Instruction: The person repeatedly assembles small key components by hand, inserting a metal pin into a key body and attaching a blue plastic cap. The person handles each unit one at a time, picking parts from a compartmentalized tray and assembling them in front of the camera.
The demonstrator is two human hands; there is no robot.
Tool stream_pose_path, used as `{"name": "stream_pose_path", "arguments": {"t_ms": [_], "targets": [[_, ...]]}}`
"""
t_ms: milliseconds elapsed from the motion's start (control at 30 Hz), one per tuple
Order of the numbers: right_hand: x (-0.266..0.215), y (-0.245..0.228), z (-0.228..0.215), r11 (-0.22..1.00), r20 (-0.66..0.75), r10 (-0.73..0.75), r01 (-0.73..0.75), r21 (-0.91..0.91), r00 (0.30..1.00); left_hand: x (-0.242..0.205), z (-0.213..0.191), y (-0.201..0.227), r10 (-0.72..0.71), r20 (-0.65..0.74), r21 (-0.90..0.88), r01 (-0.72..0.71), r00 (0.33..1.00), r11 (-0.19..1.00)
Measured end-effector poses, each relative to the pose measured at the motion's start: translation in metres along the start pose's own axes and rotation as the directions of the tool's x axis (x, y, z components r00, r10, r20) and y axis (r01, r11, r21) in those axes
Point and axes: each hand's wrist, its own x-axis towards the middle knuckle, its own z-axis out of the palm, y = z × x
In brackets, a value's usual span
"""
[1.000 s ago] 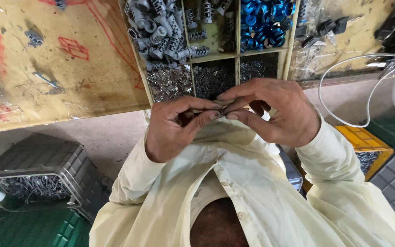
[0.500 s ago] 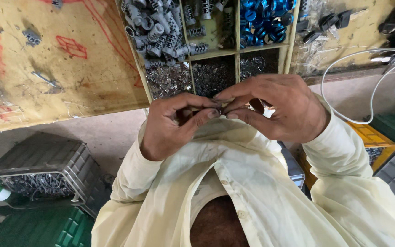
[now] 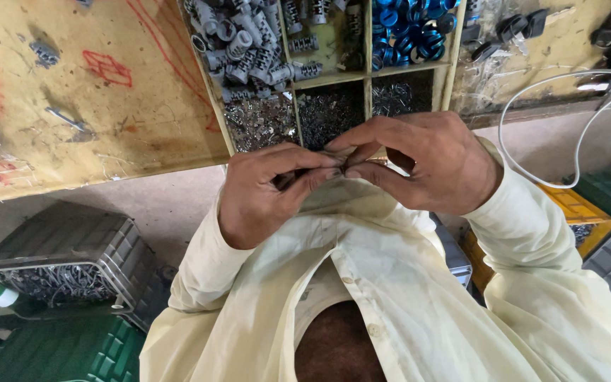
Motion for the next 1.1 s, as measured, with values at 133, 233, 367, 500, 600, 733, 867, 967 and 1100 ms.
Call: {"name": "stream_pose_path", "arguments": {"t_ms": [133,233,367,500,600,733,867,967,1100], "targets": [[-0.002,0.0,0.007,0.997,-0.074,0.036,-0.041,-0.072,0.997,-0.001,0.006,0.006,-0.06,-0.042,0.025,0.061,0.997,0.998],[-0.004,0.001,0.012,0.992,-0.175,0.016,-0.037,-0.118,0.984,-0.002,0.008,0.005,-0.152,-0.088,0.01,0.153,0.984,0.988],[-0.013,0.005,0.017,0.995,-0.187,0.067,-0.078,-0.055,0.98,-0.006,0.008,-0.002,-0.176,0.007,-0.161,0.175,0.984,0.971],[-0.02,0.006,0.029,0.992,-0.301,0.126,-0.114,0.057,0.945,-0.008,0.016,-0.006,-0.175,0.027,-0.396,0.172,0.984,0.902],[-0.022,0.006,0.041,0.991,-0.378,0.121,-0.093,0.092,0.918,-0.01,0.026,-0.002,-0.052,-0.159,-0.175,0.023,0.986,0.984],[-0.024,0.009,0.05,0.995,-0.448,0.077,-0.043,0.084,0.891,-0.011,0.031,0.002,0.237,-0.303,0.101,-0.216,0.923,0.971],[-0.024,0.012,0.051,0.991,-0.419,0.096,-0.046,0.126,0.903,-0.011,0.028,0.002,0.255,-0.288,0.095,-0.238,0.923,0.967],[-0.026,0.014,0.049,0.985,-0.39,0.107,-0.042,0.169,0.915,-0.009,0.027,0.002,0.262,-0.265,0.091,-0.247,0.928,0.965],[-0.028,0.017,0.048,0.977,-0.341,0.125,-0.056,0.206,0.932,-0.01,0.023,0.001,0.229,-0.221,0.043,-0.225,0.948,0.973]]}}
